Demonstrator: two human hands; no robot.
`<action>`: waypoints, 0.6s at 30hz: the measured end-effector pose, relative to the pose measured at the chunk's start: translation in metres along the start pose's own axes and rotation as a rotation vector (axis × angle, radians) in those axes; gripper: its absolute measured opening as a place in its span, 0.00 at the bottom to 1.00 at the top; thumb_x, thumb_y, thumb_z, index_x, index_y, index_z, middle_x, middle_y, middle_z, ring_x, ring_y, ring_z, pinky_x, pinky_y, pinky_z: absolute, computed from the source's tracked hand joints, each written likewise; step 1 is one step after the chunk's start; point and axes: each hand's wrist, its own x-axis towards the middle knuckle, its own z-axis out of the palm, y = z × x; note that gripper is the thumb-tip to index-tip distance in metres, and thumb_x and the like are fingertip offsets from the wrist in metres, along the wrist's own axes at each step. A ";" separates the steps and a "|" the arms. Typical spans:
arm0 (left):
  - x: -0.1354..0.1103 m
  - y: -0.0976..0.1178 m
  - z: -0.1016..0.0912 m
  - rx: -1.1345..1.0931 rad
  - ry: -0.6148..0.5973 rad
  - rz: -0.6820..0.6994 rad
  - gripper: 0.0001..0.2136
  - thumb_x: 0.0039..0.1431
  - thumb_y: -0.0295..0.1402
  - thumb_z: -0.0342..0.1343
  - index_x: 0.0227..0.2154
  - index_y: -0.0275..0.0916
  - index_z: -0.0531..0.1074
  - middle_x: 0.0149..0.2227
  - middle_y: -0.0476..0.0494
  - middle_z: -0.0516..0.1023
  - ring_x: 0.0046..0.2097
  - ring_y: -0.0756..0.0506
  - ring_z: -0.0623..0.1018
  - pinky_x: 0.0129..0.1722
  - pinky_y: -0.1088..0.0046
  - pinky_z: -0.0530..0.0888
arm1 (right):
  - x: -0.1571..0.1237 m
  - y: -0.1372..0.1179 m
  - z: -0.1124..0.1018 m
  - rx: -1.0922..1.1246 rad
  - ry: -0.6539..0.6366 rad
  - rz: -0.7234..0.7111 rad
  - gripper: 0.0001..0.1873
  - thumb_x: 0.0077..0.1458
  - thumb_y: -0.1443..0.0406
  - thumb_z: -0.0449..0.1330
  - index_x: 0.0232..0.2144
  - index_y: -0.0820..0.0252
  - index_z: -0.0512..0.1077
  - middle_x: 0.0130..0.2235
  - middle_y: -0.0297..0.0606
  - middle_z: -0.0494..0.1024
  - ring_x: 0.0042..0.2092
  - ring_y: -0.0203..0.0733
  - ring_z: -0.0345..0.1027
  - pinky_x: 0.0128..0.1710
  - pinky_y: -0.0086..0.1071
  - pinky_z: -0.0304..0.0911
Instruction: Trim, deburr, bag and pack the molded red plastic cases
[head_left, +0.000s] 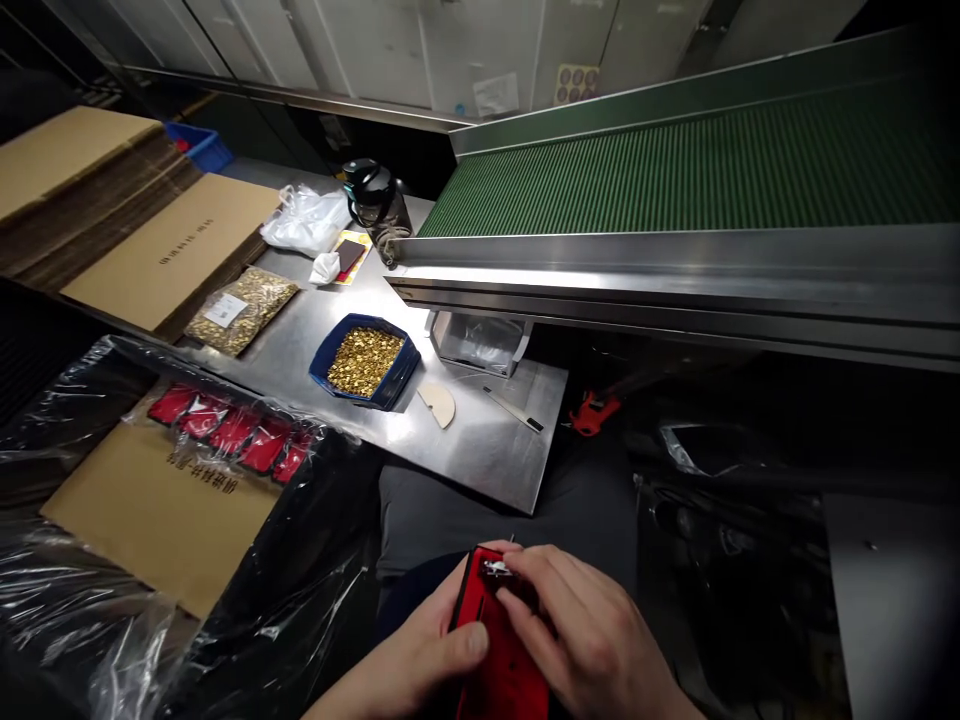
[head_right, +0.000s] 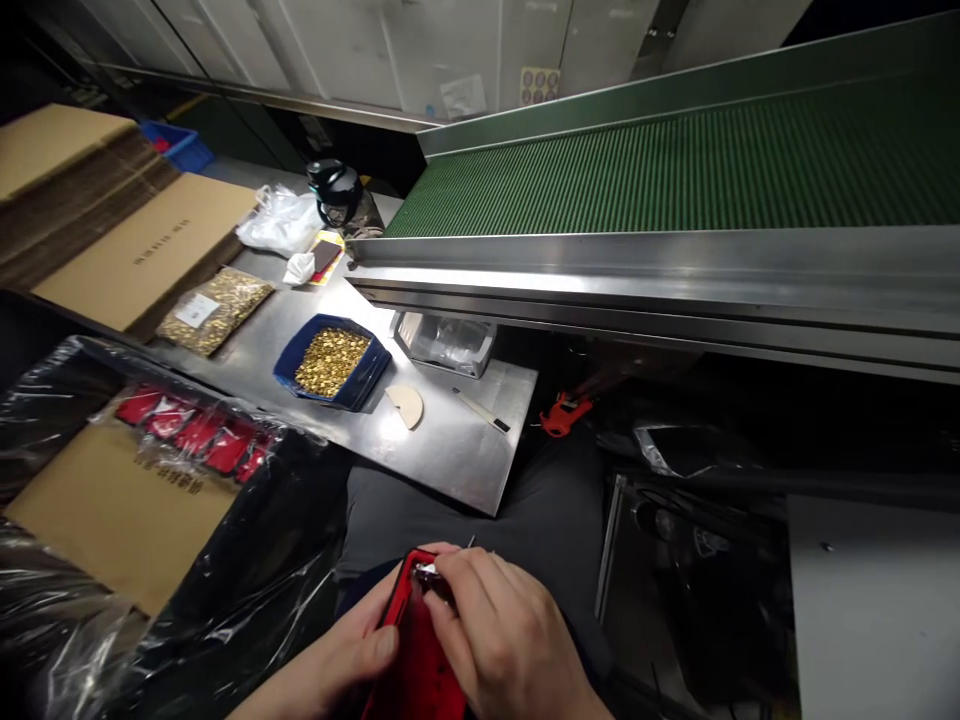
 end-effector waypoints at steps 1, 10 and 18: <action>-0.001 0.000 0.000 -0.003 0.002 0.001 0.32 0.63 0.44 0.61 0.67 0.47 0.58 0.67 0.36 0.62 0.68 0.35 0.63 0.67 0.54 0.56 | 0.000 0.000 0.000 -0.016 0.011 -0.013 0.16 0.64 0.71 0.56 0.54 0.59 0.65 0.43 0.41 0.79 0.42 0.44 0.75 0.43 0.36 0.72; -0.002 -0.001 -0.004 0.024 0.023 0.010 0.31 0.65 0.44 0.59 0.68 0.47 0.58 0.68 0.36 0.60 0.69 0.34 0.61 0.68 0.53 0.53 | 0.004 -0.002 0.005 -0.144 0.090 -0.124 0.13 0.65 0.72 0.55 0.51 0.64 0.68 0.41 0.42 0.81 0.39 0.44 0.78 0.41 0.35 0.73; 0.004 -0.012 -0.006 0.035 0.042 0.066 0.31 0.63 0.47 0.59 0.66 0.47 0.60 0.64 0.35 0.66 0.66 0.34 0.65 0.67 0.51 0.54 | -0.001 0.007 0.014 -0.293 0.149 -0.203 0.10 0.63 0.71 0.57 0.46 0.68 0.74 0.36 0.44 0.83 0.31 0.45 0.79 0.31 0.34 0.74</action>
